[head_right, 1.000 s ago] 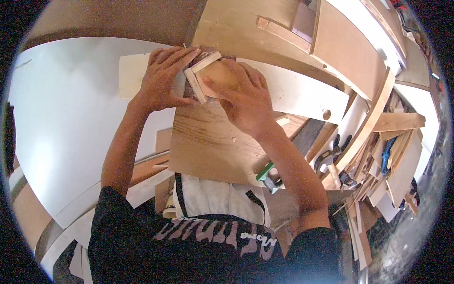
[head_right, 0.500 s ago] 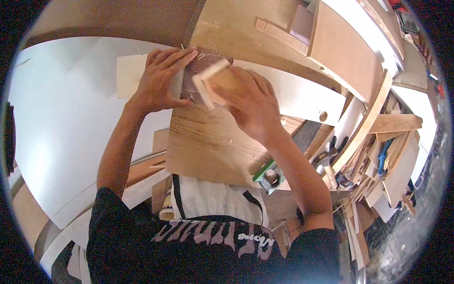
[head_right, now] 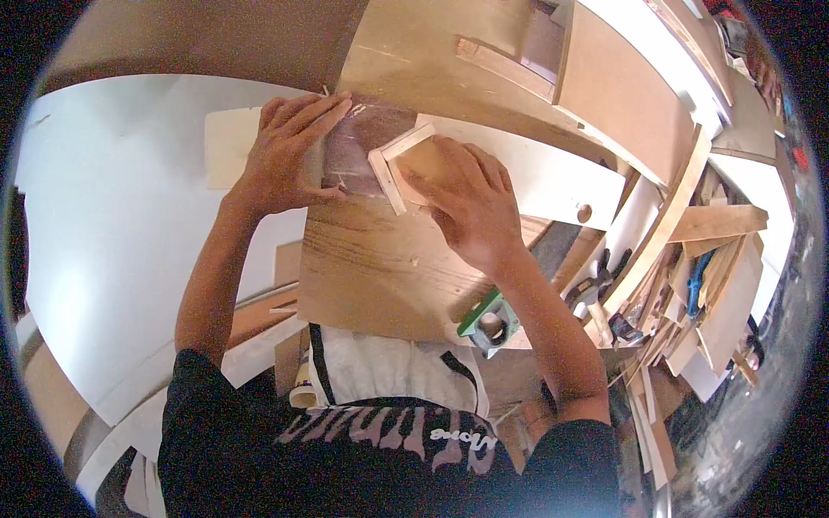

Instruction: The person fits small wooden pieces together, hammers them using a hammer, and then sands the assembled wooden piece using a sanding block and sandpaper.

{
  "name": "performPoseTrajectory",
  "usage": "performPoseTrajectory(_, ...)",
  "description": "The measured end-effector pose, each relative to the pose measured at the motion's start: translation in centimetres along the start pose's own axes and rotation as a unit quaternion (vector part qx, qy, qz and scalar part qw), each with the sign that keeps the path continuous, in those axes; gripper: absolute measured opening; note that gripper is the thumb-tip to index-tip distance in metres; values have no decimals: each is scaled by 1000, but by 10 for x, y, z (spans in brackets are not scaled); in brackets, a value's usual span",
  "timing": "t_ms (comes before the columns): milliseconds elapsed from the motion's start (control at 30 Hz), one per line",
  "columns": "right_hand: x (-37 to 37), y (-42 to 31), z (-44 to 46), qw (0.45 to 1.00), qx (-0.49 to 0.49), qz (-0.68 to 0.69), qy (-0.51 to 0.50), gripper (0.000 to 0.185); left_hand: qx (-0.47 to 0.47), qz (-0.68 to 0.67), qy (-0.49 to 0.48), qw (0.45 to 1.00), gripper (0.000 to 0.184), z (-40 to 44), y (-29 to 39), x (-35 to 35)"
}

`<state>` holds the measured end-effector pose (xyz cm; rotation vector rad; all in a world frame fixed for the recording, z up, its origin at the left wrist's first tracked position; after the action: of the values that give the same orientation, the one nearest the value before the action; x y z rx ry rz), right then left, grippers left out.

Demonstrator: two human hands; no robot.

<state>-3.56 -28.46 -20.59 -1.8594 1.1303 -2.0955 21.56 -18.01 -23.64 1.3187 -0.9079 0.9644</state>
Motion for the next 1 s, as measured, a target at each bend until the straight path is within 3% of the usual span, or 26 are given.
performPoseTrajectory(200, -7, -20, 36, 998, 43, 34, 43, 67, 12, -2, -20, 1000, 120, 3, 2, 2)
performPoseTrajectory(367, 5, -3, 2, 1000, 1, 14, 7, 67, -4, 9, -11, 1000, 120, 2, 1, 2)
performPoseTrajectory(500, -3, -5, 16, 999, 24, 28, 22, 70, 0, 12, -21, 1000, 128, 0, -1, -1)
performPoseTrajectory(633, -12, -21, 43, 999, 46, 14, 6, 66, -5, -4, -3, 1000, 129, 0, -5, -1)
performPoseTrajectory(767, 0, -6, 11, 1000, 17, 1, -22, 67, -7, 5, -13, 1000, 128, 1, -2, -2)
performPoseTrajectory(1000, -9, -18, 37, 998, 49, 36, 13, 65, -9, -8, -4, 1000, 128, 0, -3, -3)
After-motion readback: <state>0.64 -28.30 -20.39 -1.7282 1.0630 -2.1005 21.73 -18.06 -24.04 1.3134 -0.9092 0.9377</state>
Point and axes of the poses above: each hand's wrist, its own z-axis towards the middle knuckle, its own x-axis out of the back of the hand, y = z × x, the point moved 4 cm from there along z, towards the middle knuckle, and after that the axes turned 11 degrees about z, right-handed, at the moved point
